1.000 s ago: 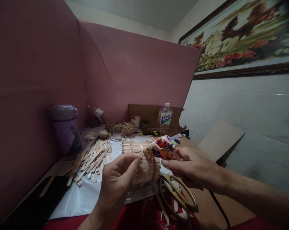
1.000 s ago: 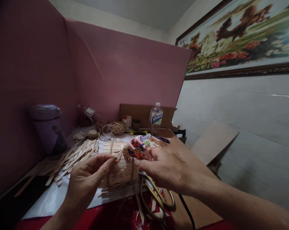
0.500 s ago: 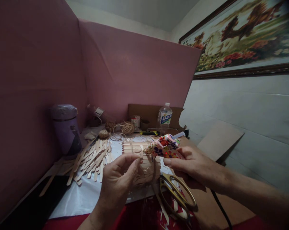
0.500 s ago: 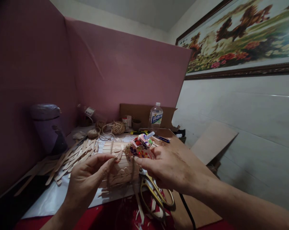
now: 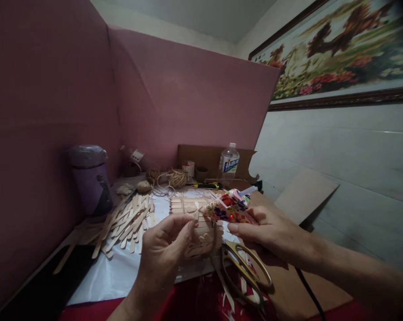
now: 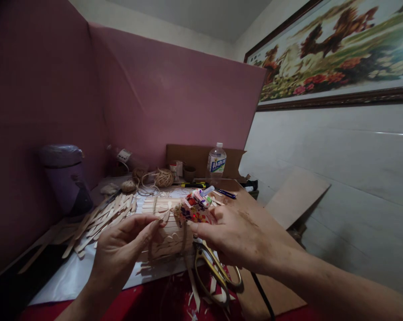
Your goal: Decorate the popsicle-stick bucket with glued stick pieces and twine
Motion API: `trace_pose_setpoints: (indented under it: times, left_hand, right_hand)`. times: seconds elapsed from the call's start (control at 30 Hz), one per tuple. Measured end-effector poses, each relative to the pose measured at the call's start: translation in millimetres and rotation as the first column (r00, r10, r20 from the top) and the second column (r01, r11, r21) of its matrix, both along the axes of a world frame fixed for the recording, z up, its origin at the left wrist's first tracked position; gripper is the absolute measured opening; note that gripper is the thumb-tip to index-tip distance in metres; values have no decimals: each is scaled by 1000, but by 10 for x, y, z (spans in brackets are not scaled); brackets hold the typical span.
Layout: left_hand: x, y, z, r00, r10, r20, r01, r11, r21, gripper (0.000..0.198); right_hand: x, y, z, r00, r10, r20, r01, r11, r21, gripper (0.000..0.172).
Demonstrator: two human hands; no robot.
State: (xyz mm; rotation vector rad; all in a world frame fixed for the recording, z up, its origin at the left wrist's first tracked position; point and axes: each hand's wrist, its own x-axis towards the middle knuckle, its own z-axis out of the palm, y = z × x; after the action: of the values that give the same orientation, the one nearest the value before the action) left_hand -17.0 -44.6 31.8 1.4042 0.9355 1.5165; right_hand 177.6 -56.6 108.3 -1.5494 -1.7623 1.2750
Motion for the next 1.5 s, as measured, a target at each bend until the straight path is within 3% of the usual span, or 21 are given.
trace_pose_setpoints:
  times: [0.37, 0.9, 1.2, 1.5]
  left_hand:
    - [2, -13, 8, 1000, 15, 27, -15, 1000, 7, 14]
    - [-17, -12, -14, 1000, 4, 13, -4, 1000, 5, 14]
    - [-10, 3, -14, 1000, 9, 5, -9, 1000, 16, 15]
    - [6, -17, 1, 999, 0, 32, -1, 1000, 11, 13]
  right_hand:
    - [-2, -18, -11, 997, -13, -77, 7, 997, -72, 32]
    - [71, -17, -71, 993, -13, -114, 8, 999, -46, 37]
    - [94, -20, -118, 999, 2, -53, -3, 1000, -16, 42]
    - [17, -60, -31, 1000, -11, -14, 11, 1000, 19, 37]
